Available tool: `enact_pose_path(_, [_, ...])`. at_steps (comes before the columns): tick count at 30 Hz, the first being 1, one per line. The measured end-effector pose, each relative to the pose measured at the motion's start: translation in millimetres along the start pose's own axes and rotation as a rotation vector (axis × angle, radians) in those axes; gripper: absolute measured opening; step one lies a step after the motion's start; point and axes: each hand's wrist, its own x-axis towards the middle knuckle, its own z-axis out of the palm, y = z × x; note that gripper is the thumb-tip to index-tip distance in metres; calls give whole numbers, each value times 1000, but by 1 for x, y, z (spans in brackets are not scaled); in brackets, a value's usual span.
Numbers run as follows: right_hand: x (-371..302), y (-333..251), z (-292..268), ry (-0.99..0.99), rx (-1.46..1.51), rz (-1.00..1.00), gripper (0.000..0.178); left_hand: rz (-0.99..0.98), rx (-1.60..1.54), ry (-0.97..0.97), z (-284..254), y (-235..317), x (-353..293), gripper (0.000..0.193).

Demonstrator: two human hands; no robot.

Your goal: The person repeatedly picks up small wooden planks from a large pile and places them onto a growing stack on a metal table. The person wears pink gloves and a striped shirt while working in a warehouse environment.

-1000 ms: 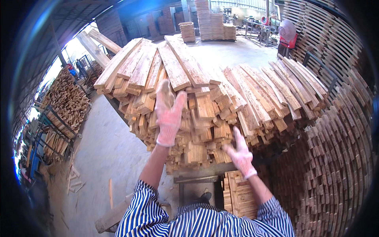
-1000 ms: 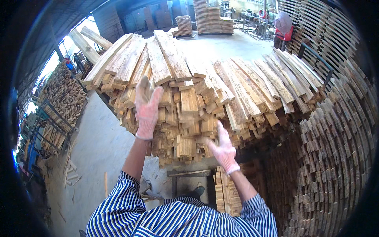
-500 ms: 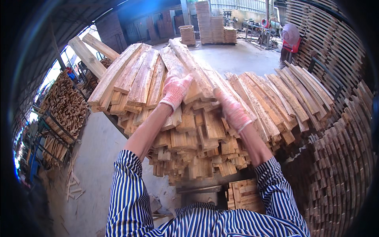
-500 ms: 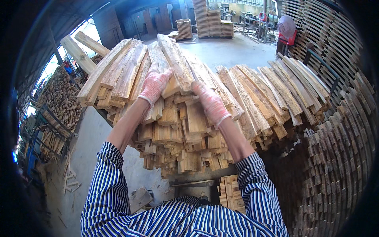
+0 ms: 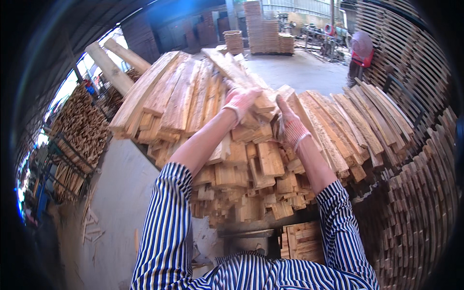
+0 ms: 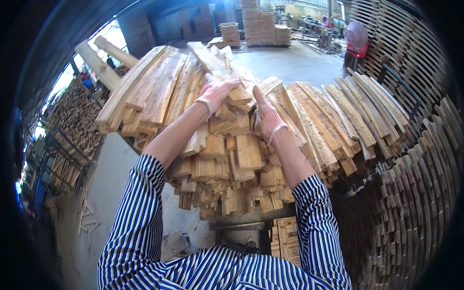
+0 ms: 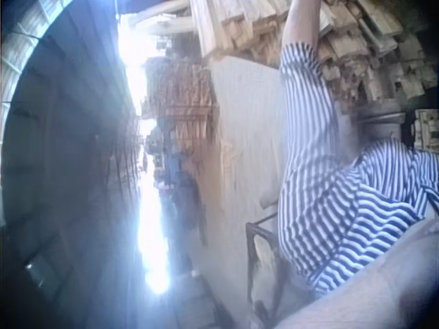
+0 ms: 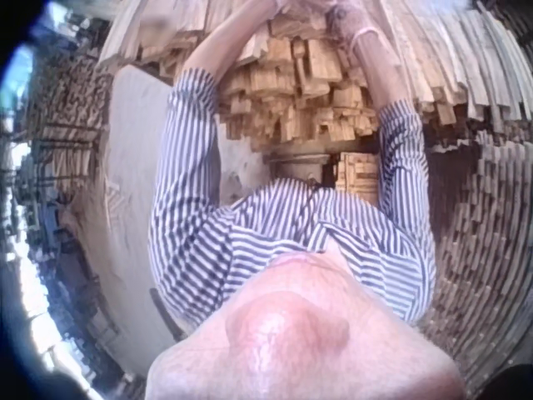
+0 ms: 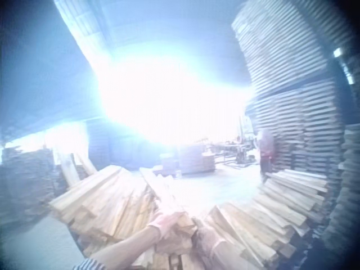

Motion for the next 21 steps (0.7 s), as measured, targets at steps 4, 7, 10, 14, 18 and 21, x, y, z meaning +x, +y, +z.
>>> enact_pose_path(4, [-53, 33, 63, -130, 10, 78, 63, -242, 24, 29, -26, -5, -31, 65])
enact_pose_path(7, [-97, 19, 56, 162, -243, 44, 54, -268, -129, -113, -20, 28, -68, 62])
enact_pose_path(10, [-132, 29, 24, -26, -37, 87, 48, -339, -7, -64, -11, 49, -118, 71])
enact_pose_path(14, [-219, 56, 24, -35, -120, 45, 27, -88, 67, -213, -32, 7, -190, 78])
enact_pose_path(18, [-250, 93, -8, 58, -131, 45, 27, -170, -103, 40, -5, 22, -248, 115])
enact_pose_path(21, [-255, 109, -16, -38, -240, -101, 37, -51, -280, 61, 1, -5, -259, 105])
